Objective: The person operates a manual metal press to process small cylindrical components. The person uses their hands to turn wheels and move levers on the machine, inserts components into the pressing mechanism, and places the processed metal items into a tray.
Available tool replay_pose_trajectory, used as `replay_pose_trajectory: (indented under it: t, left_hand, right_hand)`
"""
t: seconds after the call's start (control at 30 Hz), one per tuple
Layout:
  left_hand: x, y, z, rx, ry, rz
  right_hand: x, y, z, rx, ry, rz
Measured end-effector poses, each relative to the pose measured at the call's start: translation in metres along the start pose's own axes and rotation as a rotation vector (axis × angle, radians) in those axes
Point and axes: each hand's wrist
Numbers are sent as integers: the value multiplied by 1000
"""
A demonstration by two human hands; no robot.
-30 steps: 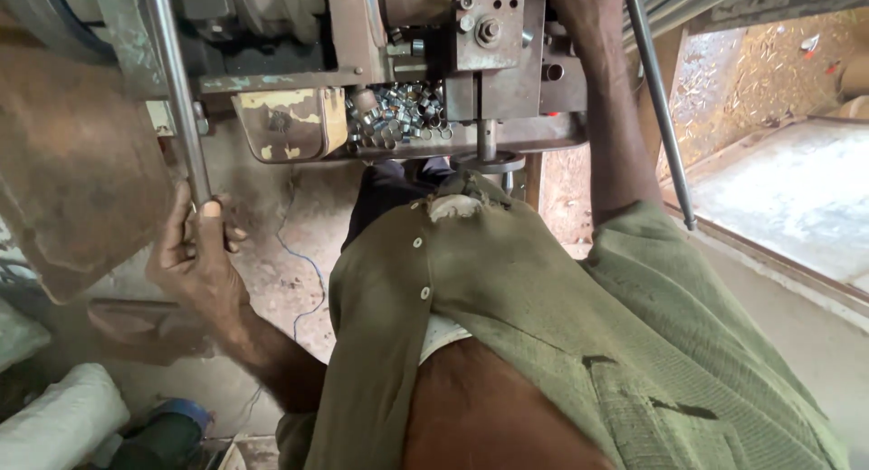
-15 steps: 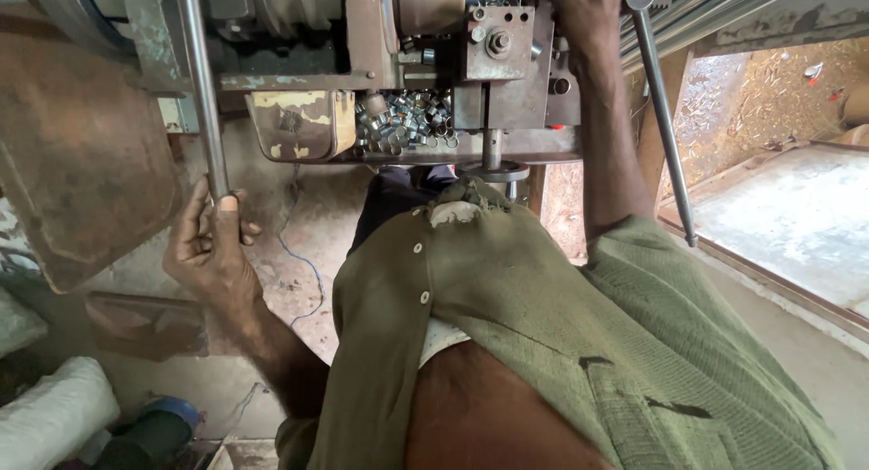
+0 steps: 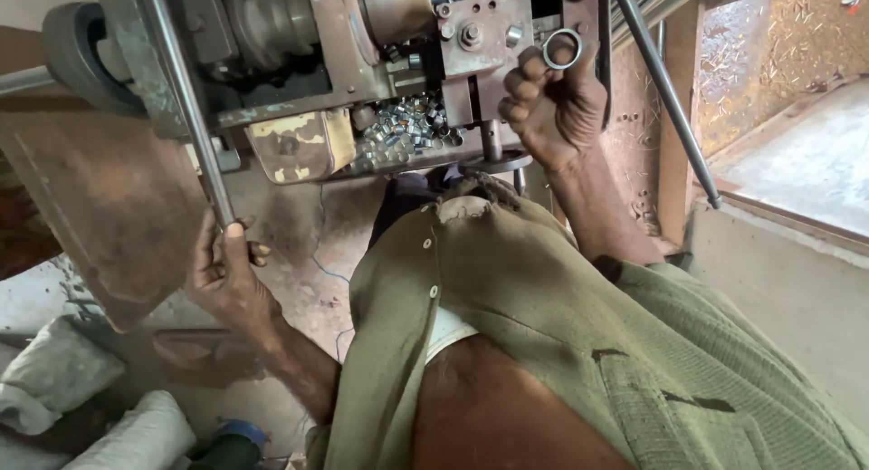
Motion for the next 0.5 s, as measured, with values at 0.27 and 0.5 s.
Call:
replay_pose_trajectory:
  t: [0.27, 0.5]
  left_hand:
    - [3, -4, -1, -11, -10, 2]
    - [8, -9, 0, -21, -21, 18]
  right_hand:
    - [-7, 15, -1, 210, 82, -36]
    - [-9, 22, -4, 250, 92, -2]
Point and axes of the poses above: each hand's wrist, its own z-axis away from the middle knuckle, its own y-axis out of the palm, x = y × z, and after that the axes turned 7 degrees about z, right-handed
